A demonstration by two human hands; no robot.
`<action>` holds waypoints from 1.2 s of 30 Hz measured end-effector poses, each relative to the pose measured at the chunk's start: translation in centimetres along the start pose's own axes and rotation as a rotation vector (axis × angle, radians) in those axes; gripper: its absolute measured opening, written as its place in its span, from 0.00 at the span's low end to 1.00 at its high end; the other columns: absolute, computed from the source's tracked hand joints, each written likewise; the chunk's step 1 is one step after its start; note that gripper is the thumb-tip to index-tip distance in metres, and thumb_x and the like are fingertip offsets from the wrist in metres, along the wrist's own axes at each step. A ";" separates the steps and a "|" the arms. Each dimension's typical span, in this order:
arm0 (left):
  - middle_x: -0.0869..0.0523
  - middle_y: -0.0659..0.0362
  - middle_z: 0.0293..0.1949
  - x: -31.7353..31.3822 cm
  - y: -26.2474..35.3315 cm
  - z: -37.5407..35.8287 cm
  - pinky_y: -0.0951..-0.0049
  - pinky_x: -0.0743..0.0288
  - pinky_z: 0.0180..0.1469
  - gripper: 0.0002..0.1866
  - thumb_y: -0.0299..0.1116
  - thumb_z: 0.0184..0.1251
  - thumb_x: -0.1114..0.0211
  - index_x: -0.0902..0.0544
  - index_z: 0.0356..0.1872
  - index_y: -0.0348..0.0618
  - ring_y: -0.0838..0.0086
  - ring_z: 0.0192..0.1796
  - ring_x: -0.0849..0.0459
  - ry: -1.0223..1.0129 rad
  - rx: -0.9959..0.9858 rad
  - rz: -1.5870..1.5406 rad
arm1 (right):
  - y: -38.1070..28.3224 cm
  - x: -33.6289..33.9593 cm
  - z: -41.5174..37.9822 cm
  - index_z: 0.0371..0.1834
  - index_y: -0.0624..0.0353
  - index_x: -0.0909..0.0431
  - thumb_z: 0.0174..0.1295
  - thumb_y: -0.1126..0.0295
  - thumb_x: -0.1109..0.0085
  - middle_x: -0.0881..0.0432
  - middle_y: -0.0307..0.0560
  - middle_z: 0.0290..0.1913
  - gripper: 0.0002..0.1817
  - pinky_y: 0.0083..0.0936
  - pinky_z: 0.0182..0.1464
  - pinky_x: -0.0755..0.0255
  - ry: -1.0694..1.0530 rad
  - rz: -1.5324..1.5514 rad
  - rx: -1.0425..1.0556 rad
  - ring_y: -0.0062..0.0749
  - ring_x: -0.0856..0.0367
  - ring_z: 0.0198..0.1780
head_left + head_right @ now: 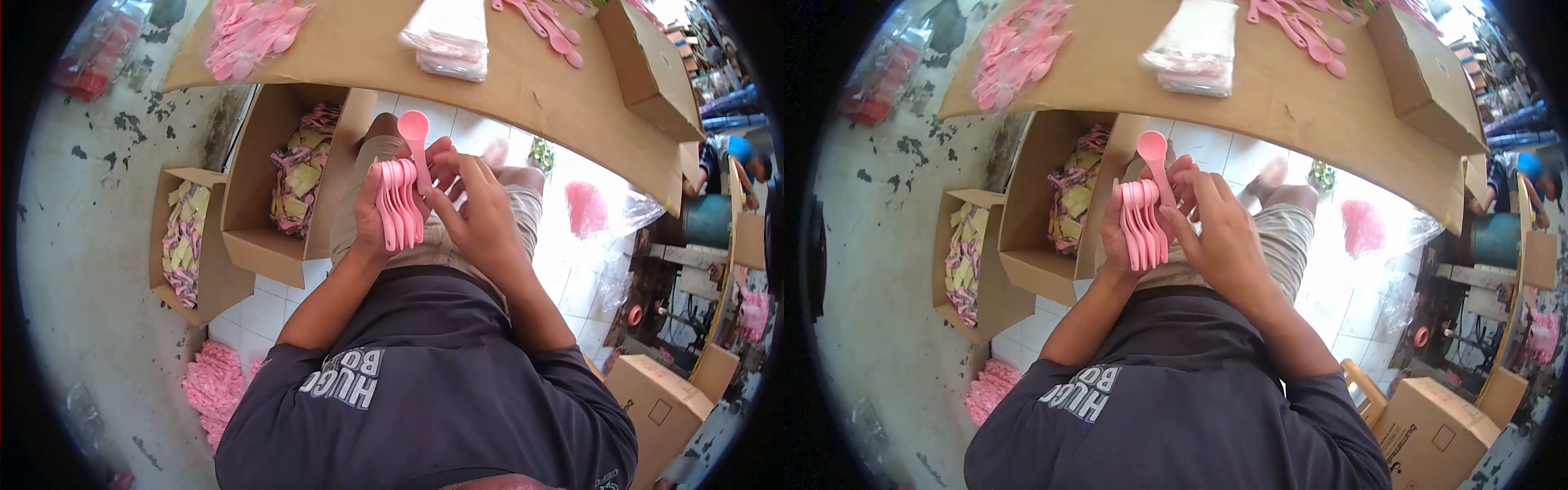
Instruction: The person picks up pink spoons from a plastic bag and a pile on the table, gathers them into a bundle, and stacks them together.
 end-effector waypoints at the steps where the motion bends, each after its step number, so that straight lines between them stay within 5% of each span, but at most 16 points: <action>1: 0.39 0.44 0.81 -0.5 -0.2 0.1 0.50 0.46 0.84 0.47 0.66 0.77 0.47 0.45 0.83 0.40 0.53 0.80 0.35 -0.004 0.021 0.001 | 0.5 -0.4 -0.1 0.55 0.63 0.23 0.68 0.71 0.33 0.18 0.52 0.42 0.15 0.35 0.40 0.22 0.072 -0.052 0.026 0.40 0.15 0.36; 5: 0.41 0.46 0.82 -1.3 -0.7 0.5 0.50 0.47 0.84 0.46 0.64 0.77 0.46 0.44 0.82 0.39 0.54 0.81 0.37 -0.002 -0.014 0.178 | 1.6 -0.9 0.0 0.53 0.63 0.22 0.68 0.73 0.34 0.18 0.51 0.42 0.13 0.35 0.38 0.22 0.165 -0.001 0.003 0.38 0.15 0.36; 14: 0.46 0.46 0.84 -1.3 -1.7 0.0 0.51 0.47 0.84 0.46 0.62 0.78 0.47 0.49 0.84 0.42 0.52 0.84 0.42 -0.023 0.024 0.076 | 3.6 -0.6 -0.3 0.48 0.66 0.21 0.69 0.76 0.36 0.17 0.46 0.38 0.08 0.27 0.36 0.22 0.023 0.208 -0.177 0.27 0.15 0.36; 16: 0.49 0.44 0.85 -1.1 -1.5 -0.1 0.51 0.46 0.84 0.46 0.63 0.79 0.49 0.50 0.85 0.43 0.51 0.84 0.43 0.011 0.020 0.055 | 4.1 -0.6 -0.7 0.48 0.66 0.22 0.71 0.74 0.36 0.17 0.42 0.38 0.08 0.24 0.39 0.21 0.058 0.594 -0.252 0.21 0.16 0.39; 19: 0.49 0.46 0.86 -0.5 -0.8 0.0 0.50 0.47 0.84 0.46 0.63 0.78 0.47 0.50 0.85 0.45 0.53 0.86 0.47 0.036 -0.023 -0.018 | 3.9 -0.5 -1.4 0.48 0.65 0.22 0.72 0.74 0.36 0.16 0.41 0.40 0.08 0.22 0.39 0.19 0.053 0.711 -0.253 0.20 0.16 0.41; 23: 0.47 0.47 0.85 -0.2 -0.7 0.5 0.50 0.49 0.84 0.42 0.63 0.79 0.48 0.44 0.84 0.49 0.58 0.87 0.51 0.026 -0.072 -0.046 | 2.4 -0.6 -2.5 0.52 0.66 0.24 0.72 0.74 0.38 0.18 0.46 0.40 0.10 0.24 0.37 0.21 -0.065 0.203 -0.170 0.26 0.16 0.37; 32: 0.47 0.44 0.85 -0.3 -1.1 0.8 0.47 0.44 0.83 0.42 0.64 0.79 0.49 0.43 0.83 0.47 0.54 0.87 0.50 -0.006 -0.073 -0.013 | 2.3 -1.4 -2.7 0.56 0.67 0.22 0.70 0.69 0.32 0.15 0.46 0.46 0.17 0.23 0.39 0.21 -0.081 0.140 -0.109 0.22 0.17 0.39; 34: 0.47 0.44 0.84 -0.4 -1.2 0.8 0.43 0.48 0.84 0.45 0.67 0.77 0.46 0.44 0.83 0.48 0.53 0.87 0.52 -0.004 -0.049 0.005 | 2.6 -1.7 -2.7 0.54 0.68 0.23 0.68 0.68 0.32 0.18 0.56 0.45 0.17 0.33 0.40 0.20 -0.130 0.390 -0.240 0.41 0.14 0.41; 36: 0.47 0.44 0.84 -0.3 -1.4 1.0 0.42 0.49 0.84 0.45 0.67 0.77 0.46 0.44 0.83 0.48 0.53 0.87 0.52 -0.005 -0.052 -0.005 | 2.7 -1.6 -2.7 0.53 0.68 0.22 0.68 0.69 0.32 0.17 0.56 0.43 0.17 0.34 0.40 0.20 -0.135 0.360 -0.241 0.42 0.14 0.41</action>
Point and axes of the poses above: each hand's wrist, its own z-axis towards the middle knuckle, its own x-axis out of the back of the hand, y = z × x, the point moved 4 cm from there along z, towards the middle knuckle
